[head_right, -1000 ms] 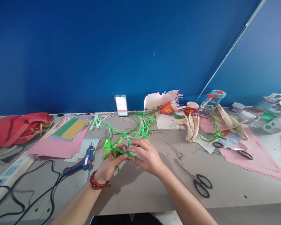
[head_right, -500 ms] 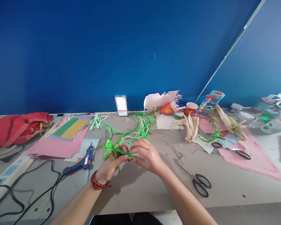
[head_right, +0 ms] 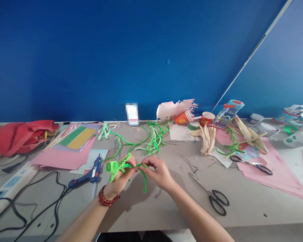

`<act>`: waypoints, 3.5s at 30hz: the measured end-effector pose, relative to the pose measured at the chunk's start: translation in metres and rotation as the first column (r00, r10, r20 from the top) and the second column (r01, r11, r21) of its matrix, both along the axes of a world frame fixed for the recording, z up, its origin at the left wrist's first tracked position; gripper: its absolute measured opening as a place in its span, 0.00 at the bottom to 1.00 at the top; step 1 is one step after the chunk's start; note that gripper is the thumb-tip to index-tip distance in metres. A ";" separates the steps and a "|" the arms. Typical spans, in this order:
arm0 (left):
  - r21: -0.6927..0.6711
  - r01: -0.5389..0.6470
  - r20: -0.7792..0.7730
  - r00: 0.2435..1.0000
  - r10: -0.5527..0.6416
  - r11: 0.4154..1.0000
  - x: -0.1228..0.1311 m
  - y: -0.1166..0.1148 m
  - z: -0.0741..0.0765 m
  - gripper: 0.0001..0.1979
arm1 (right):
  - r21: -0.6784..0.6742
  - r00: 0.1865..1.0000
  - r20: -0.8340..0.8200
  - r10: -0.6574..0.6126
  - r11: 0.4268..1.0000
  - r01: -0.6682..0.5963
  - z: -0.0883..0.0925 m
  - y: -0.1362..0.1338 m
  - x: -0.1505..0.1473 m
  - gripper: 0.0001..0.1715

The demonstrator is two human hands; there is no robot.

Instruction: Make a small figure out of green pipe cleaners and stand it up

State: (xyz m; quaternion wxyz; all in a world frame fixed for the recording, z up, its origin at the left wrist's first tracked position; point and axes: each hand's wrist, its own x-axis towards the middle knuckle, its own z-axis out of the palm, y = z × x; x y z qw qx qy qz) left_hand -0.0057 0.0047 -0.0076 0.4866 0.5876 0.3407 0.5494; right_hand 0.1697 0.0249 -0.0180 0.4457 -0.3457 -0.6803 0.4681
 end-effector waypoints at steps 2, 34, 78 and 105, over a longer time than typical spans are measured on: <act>0.018 -0.029 -0.010 1.000 0.029 0.999 0.000 0.001 -0.001 0.06 | -0.113 0.997 -0.072 0.017 0.993 -0.025 -0.001 -0.001 -0.001 0.16; 0.120 -0.094 -0.173 0.978 0.114 0.988 0.001 0.001 0.002 0.04 | 0.424 0.967 0.183 -0.177 0.902 0.085 0.011 -0.004 0.005 0.03; -0.164 0.055 0.158 0.987 -0.029 0.985 0.001 -0.001 0.005 0.07 | 0.542 0.951 0.262 -0.165 0.840 -0.004 0.021 -0.001 0.009 0.12; -0.006 -0.098 -0.016 0.995 0.098 0.995 -0.001 0.000 0.003 0.05 | -0.036 0.996 0.038 0.082 0.996 -0.081 0.014 -0.013 0.000 0.22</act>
